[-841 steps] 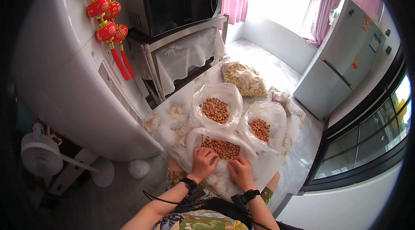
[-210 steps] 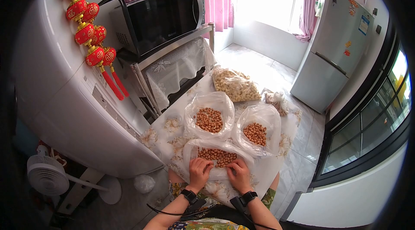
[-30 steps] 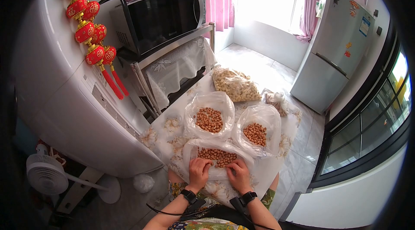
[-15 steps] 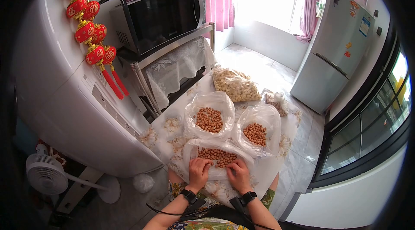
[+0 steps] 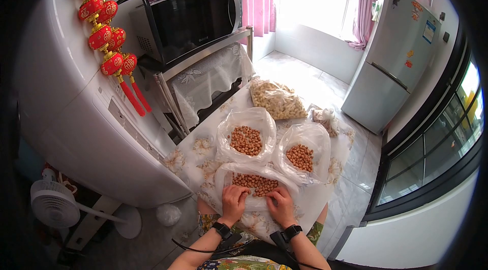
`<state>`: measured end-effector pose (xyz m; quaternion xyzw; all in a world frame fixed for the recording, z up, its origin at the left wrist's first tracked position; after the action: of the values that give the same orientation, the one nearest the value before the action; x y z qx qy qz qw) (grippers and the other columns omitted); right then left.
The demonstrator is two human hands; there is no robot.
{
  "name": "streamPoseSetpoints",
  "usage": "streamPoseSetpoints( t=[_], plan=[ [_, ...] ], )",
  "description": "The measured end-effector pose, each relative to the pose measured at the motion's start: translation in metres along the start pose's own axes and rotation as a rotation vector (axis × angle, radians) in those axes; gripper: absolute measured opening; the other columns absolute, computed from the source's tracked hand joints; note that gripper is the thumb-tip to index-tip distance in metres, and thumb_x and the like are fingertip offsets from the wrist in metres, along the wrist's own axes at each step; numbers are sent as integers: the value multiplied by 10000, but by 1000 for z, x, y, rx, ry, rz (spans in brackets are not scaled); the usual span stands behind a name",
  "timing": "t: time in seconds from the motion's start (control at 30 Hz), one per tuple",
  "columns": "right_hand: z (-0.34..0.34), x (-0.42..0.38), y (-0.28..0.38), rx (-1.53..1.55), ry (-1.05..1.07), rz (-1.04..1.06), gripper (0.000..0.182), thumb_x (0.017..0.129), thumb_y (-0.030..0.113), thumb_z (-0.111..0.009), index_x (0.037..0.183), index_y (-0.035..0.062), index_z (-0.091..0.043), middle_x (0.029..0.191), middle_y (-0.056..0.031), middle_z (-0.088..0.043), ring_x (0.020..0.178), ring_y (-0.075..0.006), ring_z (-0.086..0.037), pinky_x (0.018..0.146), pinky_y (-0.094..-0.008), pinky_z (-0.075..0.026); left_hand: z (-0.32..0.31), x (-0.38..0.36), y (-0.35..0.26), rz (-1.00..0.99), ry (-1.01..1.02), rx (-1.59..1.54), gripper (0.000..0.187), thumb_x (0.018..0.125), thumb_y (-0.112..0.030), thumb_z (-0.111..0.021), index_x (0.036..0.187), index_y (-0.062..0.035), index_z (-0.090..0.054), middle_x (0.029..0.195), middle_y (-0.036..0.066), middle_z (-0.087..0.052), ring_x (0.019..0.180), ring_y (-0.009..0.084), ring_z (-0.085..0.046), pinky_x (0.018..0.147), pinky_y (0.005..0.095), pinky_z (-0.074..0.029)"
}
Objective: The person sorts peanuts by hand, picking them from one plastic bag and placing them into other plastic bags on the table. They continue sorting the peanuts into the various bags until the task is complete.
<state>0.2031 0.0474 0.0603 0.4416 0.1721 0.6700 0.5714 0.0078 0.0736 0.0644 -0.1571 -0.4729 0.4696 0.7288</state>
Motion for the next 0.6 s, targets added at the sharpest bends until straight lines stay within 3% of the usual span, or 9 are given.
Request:
streamPoseSetpoints(
  t=[0.6],
  plan=[
    [0,0,2,-5,-17,28,124,815,2,-756,936,17,-734,993,-129,-663,907,-309,-672,764,-380,-547,-2,-2,3,9,6,0,83,931,-117,-679,1007,-98,-707,972,55,-723,983,283,-659,953,436,-453]
  ],
)
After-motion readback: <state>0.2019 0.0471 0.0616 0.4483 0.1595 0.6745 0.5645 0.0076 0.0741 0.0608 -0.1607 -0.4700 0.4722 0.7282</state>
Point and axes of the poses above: each hand's wrist, its own x-axis towards the middle knuckle, its own z-axis out of the back of the hand, y = z × x, the point moved 7 cm from there along x, towards the middle knuckle
